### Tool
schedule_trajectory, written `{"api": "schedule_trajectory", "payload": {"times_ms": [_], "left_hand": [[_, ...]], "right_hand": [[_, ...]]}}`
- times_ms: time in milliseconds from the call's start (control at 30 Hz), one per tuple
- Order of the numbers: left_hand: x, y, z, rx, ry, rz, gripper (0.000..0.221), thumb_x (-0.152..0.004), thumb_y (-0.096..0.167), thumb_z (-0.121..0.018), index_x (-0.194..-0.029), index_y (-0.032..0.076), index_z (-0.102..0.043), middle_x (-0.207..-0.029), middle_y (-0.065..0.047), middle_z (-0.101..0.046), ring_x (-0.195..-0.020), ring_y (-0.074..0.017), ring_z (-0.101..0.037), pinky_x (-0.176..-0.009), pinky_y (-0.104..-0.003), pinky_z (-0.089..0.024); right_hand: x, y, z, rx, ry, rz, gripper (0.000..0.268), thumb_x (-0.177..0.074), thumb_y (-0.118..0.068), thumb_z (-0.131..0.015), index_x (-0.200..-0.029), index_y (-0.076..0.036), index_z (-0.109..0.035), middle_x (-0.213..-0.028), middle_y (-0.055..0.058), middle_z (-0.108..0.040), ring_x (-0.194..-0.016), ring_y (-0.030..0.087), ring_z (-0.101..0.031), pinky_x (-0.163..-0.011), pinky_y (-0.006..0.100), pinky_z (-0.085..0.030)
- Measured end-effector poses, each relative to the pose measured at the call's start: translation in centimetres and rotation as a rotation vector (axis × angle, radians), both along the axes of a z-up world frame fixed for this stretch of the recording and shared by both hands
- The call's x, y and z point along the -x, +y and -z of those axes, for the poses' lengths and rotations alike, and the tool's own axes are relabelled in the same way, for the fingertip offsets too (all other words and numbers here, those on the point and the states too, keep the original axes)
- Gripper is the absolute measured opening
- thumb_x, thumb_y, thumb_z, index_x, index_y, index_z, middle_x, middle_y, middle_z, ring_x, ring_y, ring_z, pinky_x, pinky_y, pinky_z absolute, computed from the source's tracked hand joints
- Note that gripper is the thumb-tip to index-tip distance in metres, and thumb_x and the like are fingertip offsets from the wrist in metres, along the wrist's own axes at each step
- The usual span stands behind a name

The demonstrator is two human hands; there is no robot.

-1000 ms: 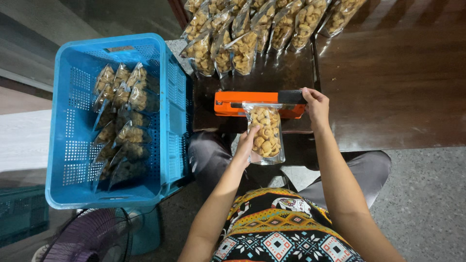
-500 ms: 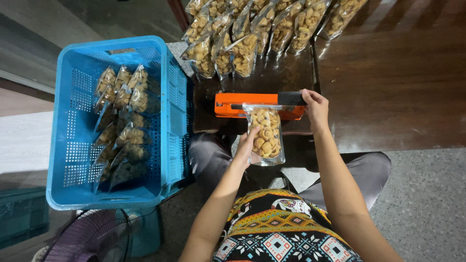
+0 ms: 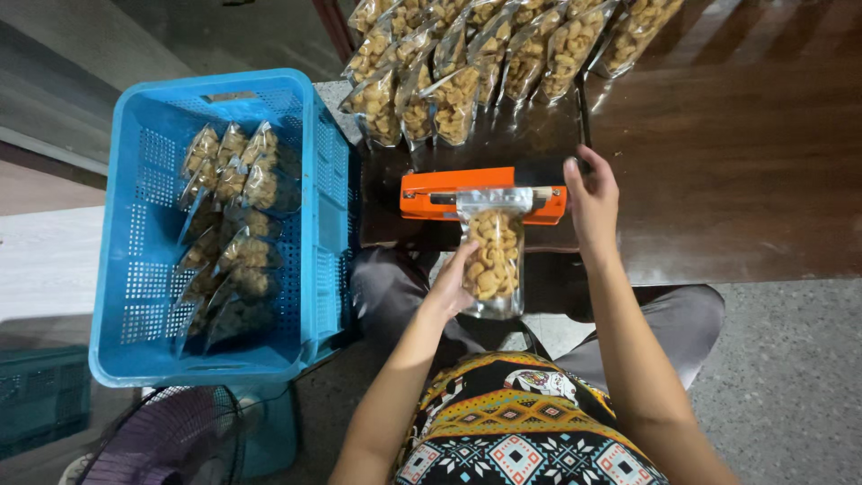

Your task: The person sits on the floor and repeatedly picks up clear plastic bags filled with snacks, seals them using an orange handheld heat sealer, and places the sealed bags into a blue plastic basket. The person continues this process for multiple bags throughout the clip.

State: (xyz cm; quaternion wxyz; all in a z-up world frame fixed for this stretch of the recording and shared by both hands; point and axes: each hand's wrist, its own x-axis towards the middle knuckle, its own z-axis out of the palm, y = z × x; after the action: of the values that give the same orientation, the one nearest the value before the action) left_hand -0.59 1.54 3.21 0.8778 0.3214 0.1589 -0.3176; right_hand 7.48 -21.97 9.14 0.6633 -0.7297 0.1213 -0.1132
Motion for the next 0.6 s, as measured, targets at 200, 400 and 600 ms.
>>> {"api": "schedule_trajectory", "payload": {"times_ms": [200,400,600], "left_hand": [[3.3,2.7,0.1,-0.215,-0.180,-0.051,0.055,-0.098,0.038,-0.064,-0.133,-0.003,-0.061,-0.123,-0.015,-0.071,-0.109,-0.0246,-0.069,-0.097,-0.039,-0.056],[5.1,7.1,-3.2,-0.602,-0.423,-0.248,0.052,-0.094,0.037,-0.071,-0.129,0.000,-0.064,-0.120,-0.010,-0.072,-0.107,-0.0183,-0.069,-0.094,-0.033,-0.055],[5.7,18.2,-13.5,-1.300,-0.697,-0.487,0.051,-0.093,0.029,-0.076,-0.133,0.003,-0.059,-0.122,-0.013,-0.072,-0.113,-0.0260,-0.070,-0.099,-0.036,-0.052]], "right_hand": [[7.8,2.2,3.3,-0.148,0.363,-0.212,0.044,-0.098,-0.037,-0.066,-0.129,-0.006,-0.060,-0.094,0.003,-0.065,-0.074,0.010,-0.059,-0.064,0.024,-0.050],[9.9,11.1,-0.1,-0.136,0.392,-0.781,0.049,-0.093,-0.026,-0.073,-0.135,-0.004,-0.060,-0.117,0.007,-0.072,-0.102,0.012,-0.064,-0.088,0.027,-0.052],[3.2,22.1,-6.5,0.317,-0.142,-1.002,0.063,-0.084,-0.023,-0.086,-0.134,0.000,-0.055,-0.104,0.009,-0.051,-0.091,0.018,-0.052,-0.078,0.029,-0.047]]}}
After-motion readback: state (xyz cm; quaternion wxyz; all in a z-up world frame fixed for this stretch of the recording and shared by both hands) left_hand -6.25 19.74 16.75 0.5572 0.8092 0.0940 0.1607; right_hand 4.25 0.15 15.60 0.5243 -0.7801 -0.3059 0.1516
